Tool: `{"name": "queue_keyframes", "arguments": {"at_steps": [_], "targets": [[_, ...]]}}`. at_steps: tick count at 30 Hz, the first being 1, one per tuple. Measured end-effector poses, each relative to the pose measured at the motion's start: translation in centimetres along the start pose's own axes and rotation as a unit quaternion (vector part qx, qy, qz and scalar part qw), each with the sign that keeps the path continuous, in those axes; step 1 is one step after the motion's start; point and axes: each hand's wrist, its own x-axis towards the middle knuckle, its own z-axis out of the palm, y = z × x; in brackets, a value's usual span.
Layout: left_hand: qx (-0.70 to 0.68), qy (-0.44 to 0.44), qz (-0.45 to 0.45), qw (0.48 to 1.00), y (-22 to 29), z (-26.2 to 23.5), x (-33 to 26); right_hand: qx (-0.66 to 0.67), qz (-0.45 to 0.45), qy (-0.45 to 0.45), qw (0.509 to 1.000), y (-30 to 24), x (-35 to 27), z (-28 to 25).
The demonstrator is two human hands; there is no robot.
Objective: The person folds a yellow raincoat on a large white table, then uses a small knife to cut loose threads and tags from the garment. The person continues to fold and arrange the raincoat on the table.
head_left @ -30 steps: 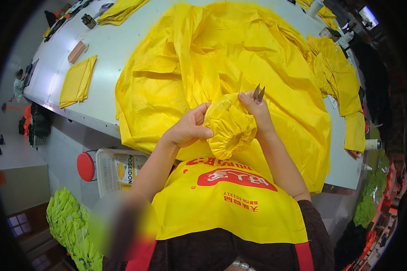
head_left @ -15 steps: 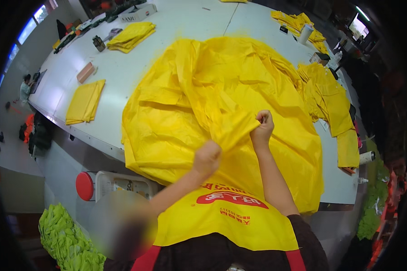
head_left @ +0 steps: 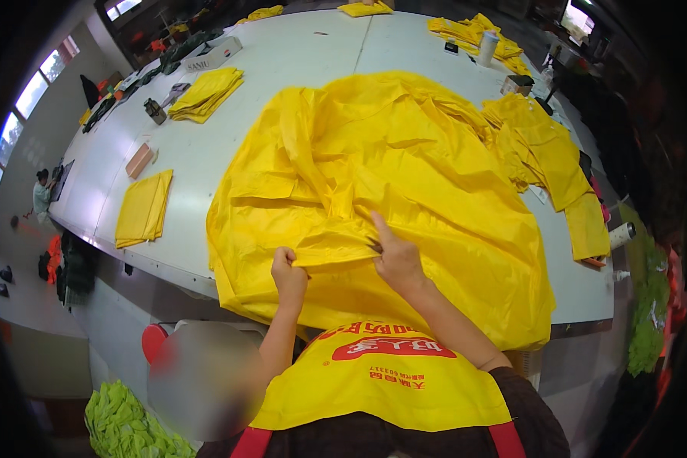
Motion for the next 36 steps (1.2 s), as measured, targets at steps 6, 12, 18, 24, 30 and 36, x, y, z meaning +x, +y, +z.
{"name": "queue_keyframes", "arguments": {"at_steps": [6,12,18,24,30,36], "targets": [[-0.120,-0.274,-0.154,0.942,1.6,-0.4,-5.8,0.148,-0.008,-0.218,0.965,-2.6,-4.4,2.0],[-0.187,0.037,-0.279,0.941,1.3,-17.1,7.4,0.257,0.093,-0.205,0.940,2.8,-5.6,-5.0],[-0.224,0.386,0.046,0.894,2.4,-22.1,12.6,-0.190,0.322,0.266,0.889,22.5,-11.7,-19.6],[0.027,-0.187,0.130,0.973,-3.8,8.1,2.4,-0.099,0.461,0.209,0.857,27.0,-18.0,-18.4],[0.078,-0.452,0.408,0.789,3.8,25.8,-6.5,0.329,0.347,0.089,0.874,13.8,-22.4,0.7],[0.275,-0.507,0.391,0.717,-1.7,24.0,-5.8,0.302,0.320,-0.181,0.880,13.2,-21.8,-11.0]]}}
